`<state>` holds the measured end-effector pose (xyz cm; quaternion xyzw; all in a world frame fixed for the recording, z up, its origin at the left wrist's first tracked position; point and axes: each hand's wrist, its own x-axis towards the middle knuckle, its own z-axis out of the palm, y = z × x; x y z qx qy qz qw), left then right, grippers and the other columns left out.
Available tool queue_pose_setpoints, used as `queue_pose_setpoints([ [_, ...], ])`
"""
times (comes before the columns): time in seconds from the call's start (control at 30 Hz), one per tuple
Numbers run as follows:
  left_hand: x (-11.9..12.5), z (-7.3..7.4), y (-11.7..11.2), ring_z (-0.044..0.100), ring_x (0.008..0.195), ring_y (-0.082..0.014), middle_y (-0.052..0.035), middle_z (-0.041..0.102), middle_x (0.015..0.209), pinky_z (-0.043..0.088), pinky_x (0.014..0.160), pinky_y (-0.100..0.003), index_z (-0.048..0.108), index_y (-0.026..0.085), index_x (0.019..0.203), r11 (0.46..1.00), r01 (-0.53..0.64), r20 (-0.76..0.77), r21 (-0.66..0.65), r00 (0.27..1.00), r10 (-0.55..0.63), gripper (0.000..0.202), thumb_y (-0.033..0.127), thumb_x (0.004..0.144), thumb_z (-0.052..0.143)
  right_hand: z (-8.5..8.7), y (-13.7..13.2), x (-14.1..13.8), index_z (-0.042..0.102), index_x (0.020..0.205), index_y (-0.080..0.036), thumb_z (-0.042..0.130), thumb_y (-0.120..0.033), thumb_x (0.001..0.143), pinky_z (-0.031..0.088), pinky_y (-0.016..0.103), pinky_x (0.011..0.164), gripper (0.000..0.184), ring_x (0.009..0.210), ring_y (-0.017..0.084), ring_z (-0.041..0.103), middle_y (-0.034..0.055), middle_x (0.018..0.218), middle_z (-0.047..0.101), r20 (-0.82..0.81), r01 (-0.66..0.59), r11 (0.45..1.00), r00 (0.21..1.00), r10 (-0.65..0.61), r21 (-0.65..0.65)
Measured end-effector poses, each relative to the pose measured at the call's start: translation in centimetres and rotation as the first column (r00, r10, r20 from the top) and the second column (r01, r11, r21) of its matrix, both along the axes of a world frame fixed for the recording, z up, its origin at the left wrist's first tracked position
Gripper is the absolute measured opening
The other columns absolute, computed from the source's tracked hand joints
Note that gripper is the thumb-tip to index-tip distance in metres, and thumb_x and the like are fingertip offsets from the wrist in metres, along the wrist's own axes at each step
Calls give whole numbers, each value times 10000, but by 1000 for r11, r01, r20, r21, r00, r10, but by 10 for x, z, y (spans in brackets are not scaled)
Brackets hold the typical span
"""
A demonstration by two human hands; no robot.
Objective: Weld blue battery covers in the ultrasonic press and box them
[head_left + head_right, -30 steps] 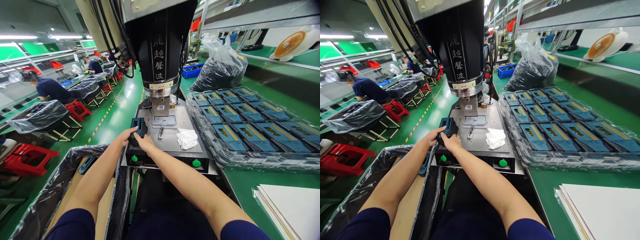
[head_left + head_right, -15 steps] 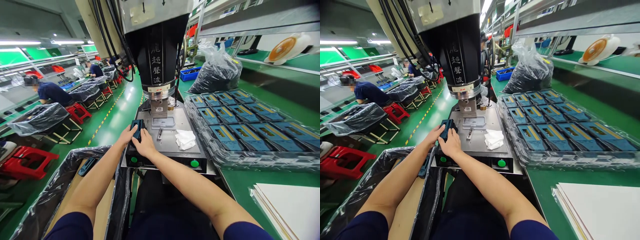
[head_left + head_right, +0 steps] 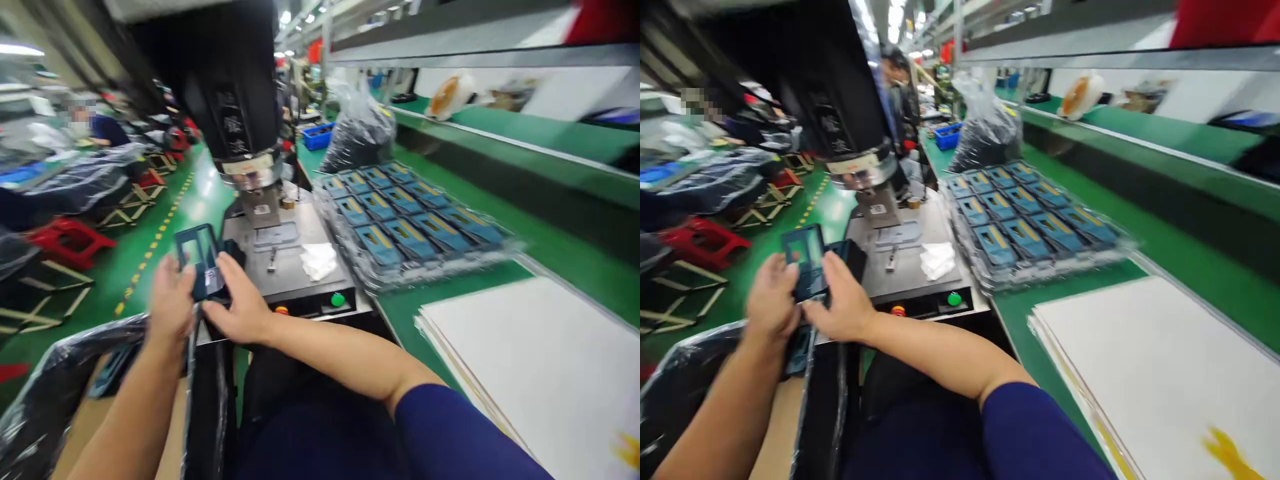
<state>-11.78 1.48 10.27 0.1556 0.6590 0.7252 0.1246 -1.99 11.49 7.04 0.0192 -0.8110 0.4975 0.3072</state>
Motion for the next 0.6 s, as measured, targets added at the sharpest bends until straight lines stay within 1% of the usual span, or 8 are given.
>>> queue_pose_setpoints([
  [0.03,8,0,-8,467,1281,-237,54,594,1306,432,1032,-296,393,303,1383,999,45,-19,-7,999,-45,651,370,799,673,0,1,14,261,1444,-73,573,-339,825,190,309,1168,742,1434,166,168,155,1544,218,-44,-5,999,999,7,36],
  [0.1,21,-11,-21,441,1307,-270,75,585,1319,436,1062,-351,439,334,1370,967,236,81,-99,970,-228,646,363,771,680,-4,4,41,313,1396,-36,572,-282,831,208,245,1154,668,1420,142,210,171,1507,300,-57,-16,993,998,23,117],
  [0.23,60,-64,-28,417,1329,-262,109,616,1269,449,1077,-361,405,439,1382,950,260,318,-172,928,-196,727,638,713,607,-21,10,97,425,1284,-22,533,-173,847,217,152,1119,475,1382,101,293,164,1451,404,134,-102,963,988,70,251],
  [0.33,105,-99,-28,417,1319,-316,56,581,1325,501,1014,-443,461,426,1353,874,462,526,-148,786,-326,777,791,667,488,-36,7,131,431,1268,-6,518,-154,858,226,161,1115,445,1351,112,352,168,1434,428,218,-173,949,969,115,265],
  [0.43,138,-112,-22,401,1322,-365,30,523,1388,497,992,-502,514,405,1316,785,616,654,-62,620,-434,740,764,669,527,-46,4,159,419,1283,15,548,-162,840,276,159,1087,494,1263,126,468,157,1320,547,233,-239,944,955,186,227],
  [0.5,146,-113,-13,403,1318,-377,8,521,1393,483,1007,-498,526,364,1313,758,651,677,-42,576,-458,690,622,683,640,-47,10,181,462,1270,-35,552,-201,845,338,161,1044,465,1216,126,514,123,1263,595,243,-150,976,964,109,157],
  [0.57,147,-111,-1,421,1305,-378,-12,543,1373,482,1004,-491,506,345,1330,723,689,694,-47,543,-473,712,479,664,718,-45,27,212,542,1220,-117,519,-237,867,400,192,1004,374,1164,131,558,81,1220,628,278,68,995,956,-88,79],
  [0.6,145,-110,5,439,1290,-381,-23,557,1359,490,989,-496,487,346,1343,701,711,703,-52,525,-480,743,437,650,740,-42,39,230,588,1172,-152,507,-236,868,429,217,984,326,1117,137,589,61,1174,654,307,201,978,929,-208,53],
])
